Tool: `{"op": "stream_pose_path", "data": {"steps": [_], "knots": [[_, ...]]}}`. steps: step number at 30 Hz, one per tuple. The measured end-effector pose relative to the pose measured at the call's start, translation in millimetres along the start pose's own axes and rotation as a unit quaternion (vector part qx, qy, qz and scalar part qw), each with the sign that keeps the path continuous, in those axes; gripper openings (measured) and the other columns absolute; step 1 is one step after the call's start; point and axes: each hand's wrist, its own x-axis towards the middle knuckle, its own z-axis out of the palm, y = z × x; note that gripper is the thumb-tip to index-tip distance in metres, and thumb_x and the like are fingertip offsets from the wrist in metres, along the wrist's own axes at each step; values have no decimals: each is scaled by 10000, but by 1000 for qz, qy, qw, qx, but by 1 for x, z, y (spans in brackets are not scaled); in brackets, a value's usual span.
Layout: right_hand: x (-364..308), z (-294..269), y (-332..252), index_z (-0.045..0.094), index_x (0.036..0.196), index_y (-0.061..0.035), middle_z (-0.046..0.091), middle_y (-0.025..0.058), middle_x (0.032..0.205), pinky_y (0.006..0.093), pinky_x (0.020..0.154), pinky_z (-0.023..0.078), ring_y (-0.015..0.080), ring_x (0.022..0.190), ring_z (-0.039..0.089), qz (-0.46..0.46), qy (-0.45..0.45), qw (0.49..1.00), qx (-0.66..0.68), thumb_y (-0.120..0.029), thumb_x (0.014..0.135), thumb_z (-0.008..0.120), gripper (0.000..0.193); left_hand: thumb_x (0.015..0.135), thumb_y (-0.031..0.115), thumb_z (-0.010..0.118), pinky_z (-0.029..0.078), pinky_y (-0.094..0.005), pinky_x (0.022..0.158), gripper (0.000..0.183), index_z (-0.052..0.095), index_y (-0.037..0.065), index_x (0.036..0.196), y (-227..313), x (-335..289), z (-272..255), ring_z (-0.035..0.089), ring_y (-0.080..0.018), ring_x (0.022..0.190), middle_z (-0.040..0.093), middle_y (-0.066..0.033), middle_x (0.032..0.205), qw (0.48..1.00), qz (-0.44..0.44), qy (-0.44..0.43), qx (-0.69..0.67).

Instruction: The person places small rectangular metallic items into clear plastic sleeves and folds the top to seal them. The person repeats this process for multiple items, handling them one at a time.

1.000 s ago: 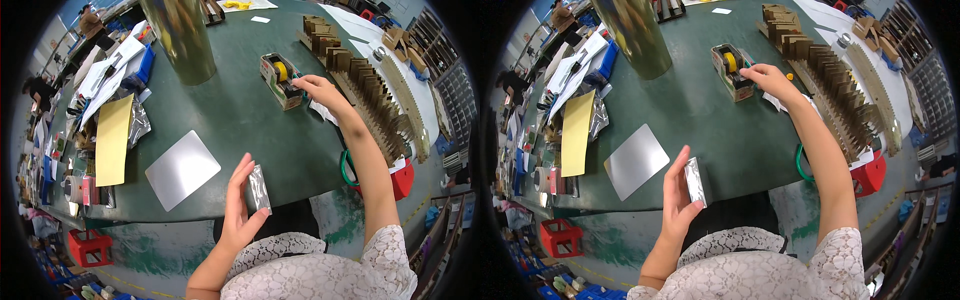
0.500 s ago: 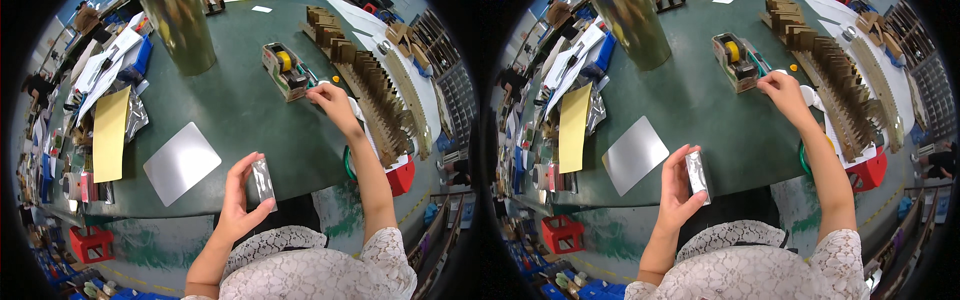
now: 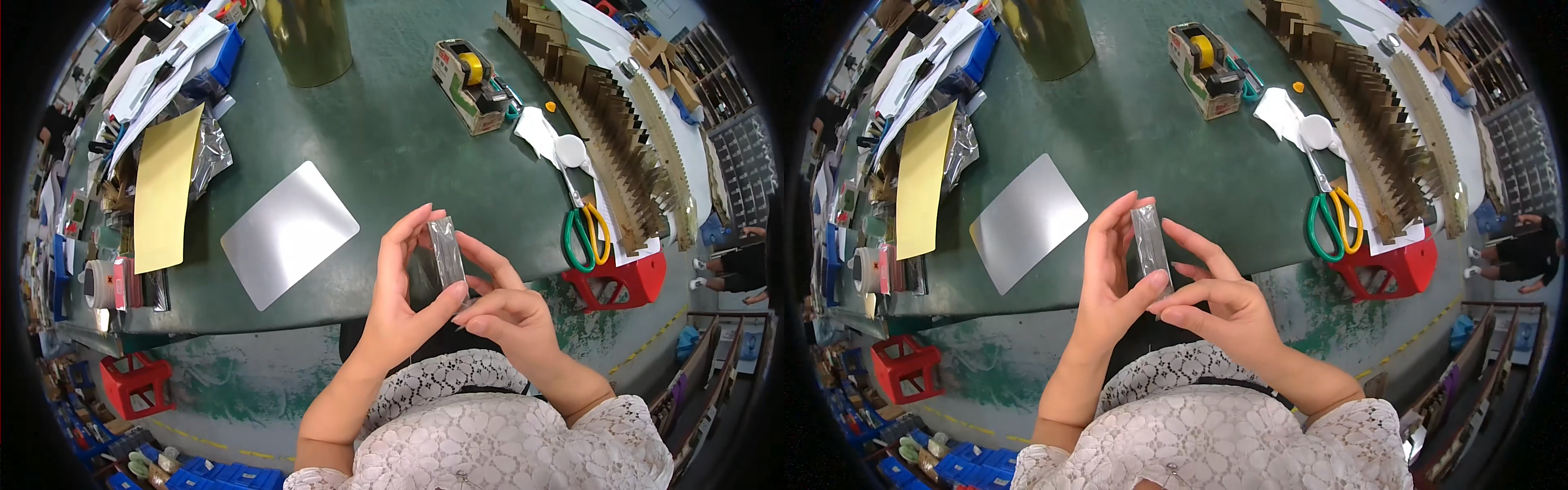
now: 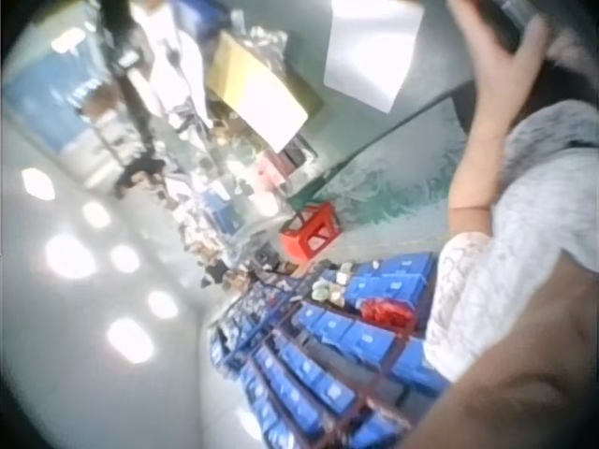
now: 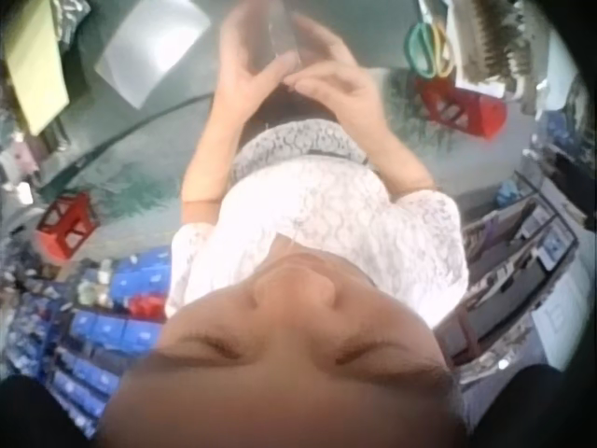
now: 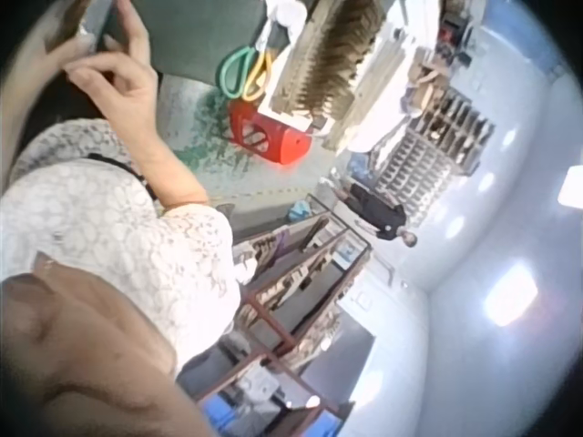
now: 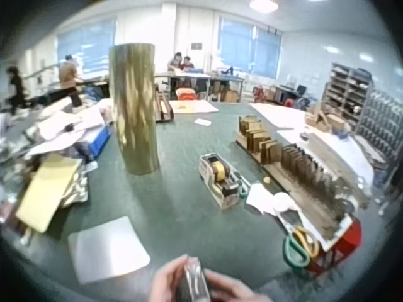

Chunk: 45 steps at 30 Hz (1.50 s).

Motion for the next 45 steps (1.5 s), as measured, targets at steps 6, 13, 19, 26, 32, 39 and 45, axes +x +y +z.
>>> {"op": "stream_pose_path", "data": {"steps": [6,13,19,26,32,39,45], "knots": [[-3,5,6,786,967,-91,351,166,1566,422,1079,378,257,1411,383,-59,36,989,-127,-70,844,765,127,851,39,697,315,-396,1131,746,305,17,1485,-2,-3,1,410,-233,1300,418,-150,1463,1000,0,7,-29],[-4,11,12,780,959,-81,379,172,1539,403,1008,444,253,1355,438,-105,93,966,-219,-34,836,765,132,813,89,761,310,-390,1141,838,295,24,1507,-6,-4,-13,404,-235,1330,396,-135,1507,999,24,-45,-4],[7,15,-1,427,1481,-61,366,144,1531,386,1068,394,239,1378,399,25,110,993,31,4,830,748,728,684,135,877,336,-405,1137,1039,277,37,1527,-2,-1,-20,443,-259,1319,399,-127,1524,993,34,-81,75],[35,7,-5,306,1521,-49,399,142,1483,393,1075,388,245,1380,409,91,35,995,5,-33,840,761,819,672,109,874,341,-402,1135,1053,268,46,1531,-2,0,-20,449,-268,1315,410,-132,1512,989,52,-77,114],[69,-13,0,501,1364,-13,541,141,1277,311,843,525,174,1034,609,16,57,985,-162,-202,887,766,577,654,67,860,310,-446,1174,1068,253,53,1533,-8,-1,-16,380,-319,1419,379,-189,1520,990,9,-74,120],[57,-21,-31,467,1337,34,668,145,938,285,731,541,146,831,675,120,-33,942,-313,-225,929,715,544,659,74,851,313,-473,1168,967,347,60,1485,-9,1,-14,418,-364,1375,453,-157,1447,935,42,-92,339],[34,-39,-10,509,1310,8,669,101,1172,287,870,529,139,1012,666,128,18,992,-4,-174,1001,597,369,670,152,870,267,-498,1182,950,379,45,1476,16,2,-15,381,-363,1396,408,-176,1470,885,134,-66,440]]}}
